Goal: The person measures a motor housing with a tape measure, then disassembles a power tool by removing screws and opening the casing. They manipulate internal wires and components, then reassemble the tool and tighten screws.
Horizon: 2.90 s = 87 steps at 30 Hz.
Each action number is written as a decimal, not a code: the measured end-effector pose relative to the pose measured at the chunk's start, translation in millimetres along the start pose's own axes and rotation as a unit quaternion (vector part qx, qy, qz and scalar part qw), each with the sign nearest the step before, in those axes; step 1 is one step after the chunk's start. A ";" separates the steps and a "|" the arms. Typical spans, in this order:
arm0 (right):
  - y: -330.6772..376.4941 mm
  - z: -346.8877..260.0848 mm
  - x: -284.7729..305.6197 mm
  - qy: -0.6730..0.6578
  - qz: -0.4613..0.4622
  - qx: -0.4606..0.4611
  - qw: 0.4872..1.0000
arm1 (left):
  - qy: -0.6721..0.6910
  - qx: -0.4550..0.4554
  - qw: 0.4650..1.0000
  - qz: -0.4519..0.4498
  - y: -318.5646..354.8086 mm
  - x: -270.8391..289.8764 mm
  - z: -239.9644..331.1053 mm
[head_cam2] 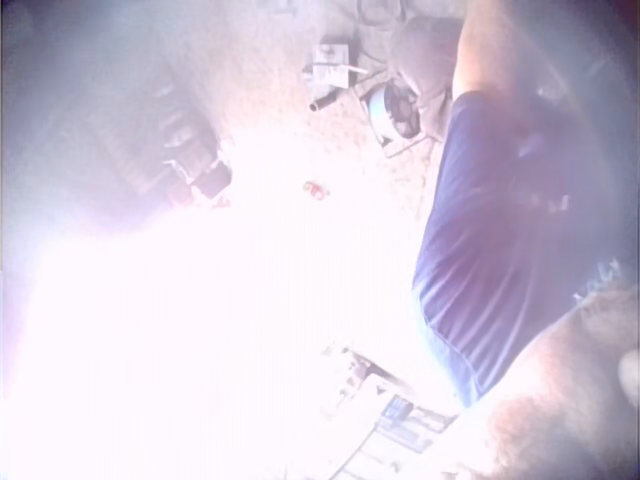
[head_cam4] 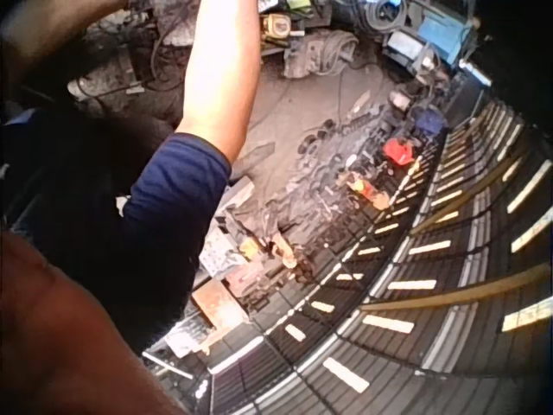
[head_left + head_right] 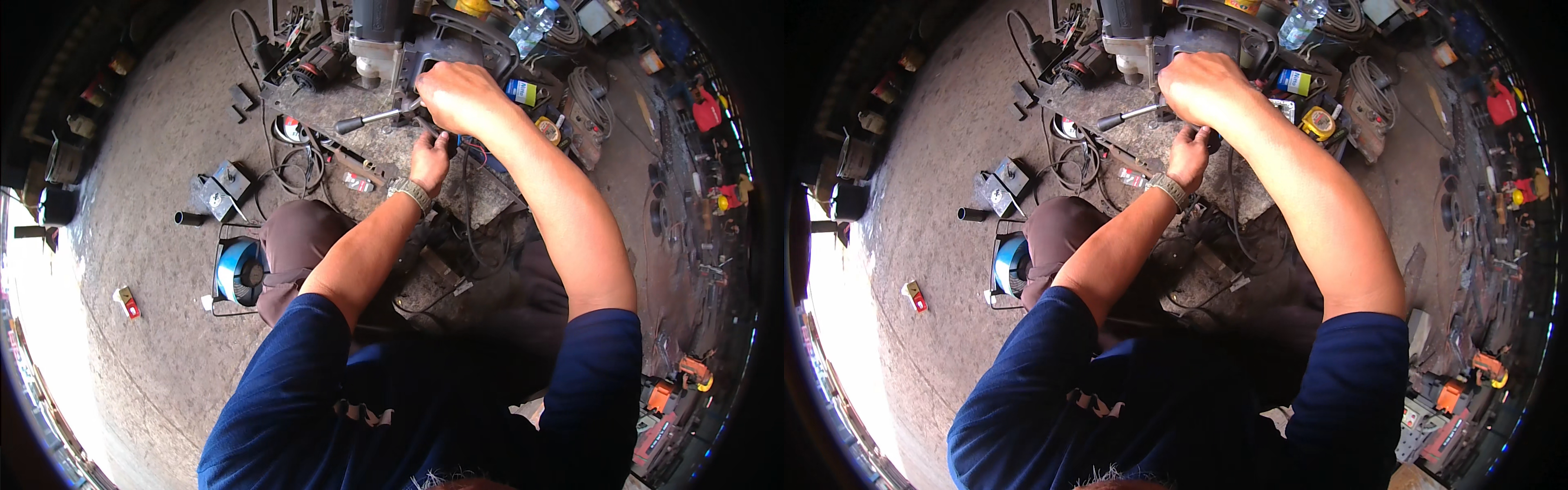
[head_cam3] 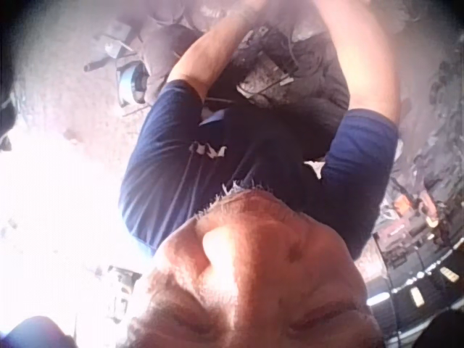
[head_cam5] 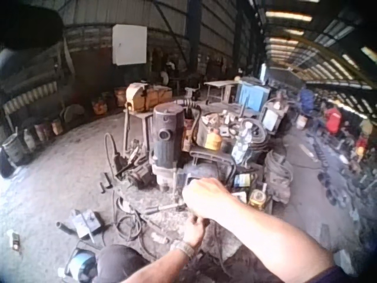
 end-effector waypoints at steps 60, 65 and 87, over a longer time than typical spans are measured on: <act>46.1 48.8 -36.2 -0.299 0.181 -0.110 0.930 | 0.029 0.077 0.974 0.213 -38.8 51.6 102.7; 61.7 120.7 -52.1 -0.312 0.352 -0.247 0.847 | 0.000 0.052 0.973 0.226 -43.8 57.9 101.5; -28.9 74.3 -80.8 -0.580 0.312 -0.067 0.750 | -0.057 0.026 0.993 0.102 -81.9 90.7 130.8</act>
Point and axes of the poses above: each hand's wrist, its own y-axis away from the middle knuckle, its own x-axis out of the back of the hand, z = x × y, the point moved 2 cm from there along -y, towards the middle knuckle, and after that the axes turned 6 degrees about -x, right-handed, at the moved point
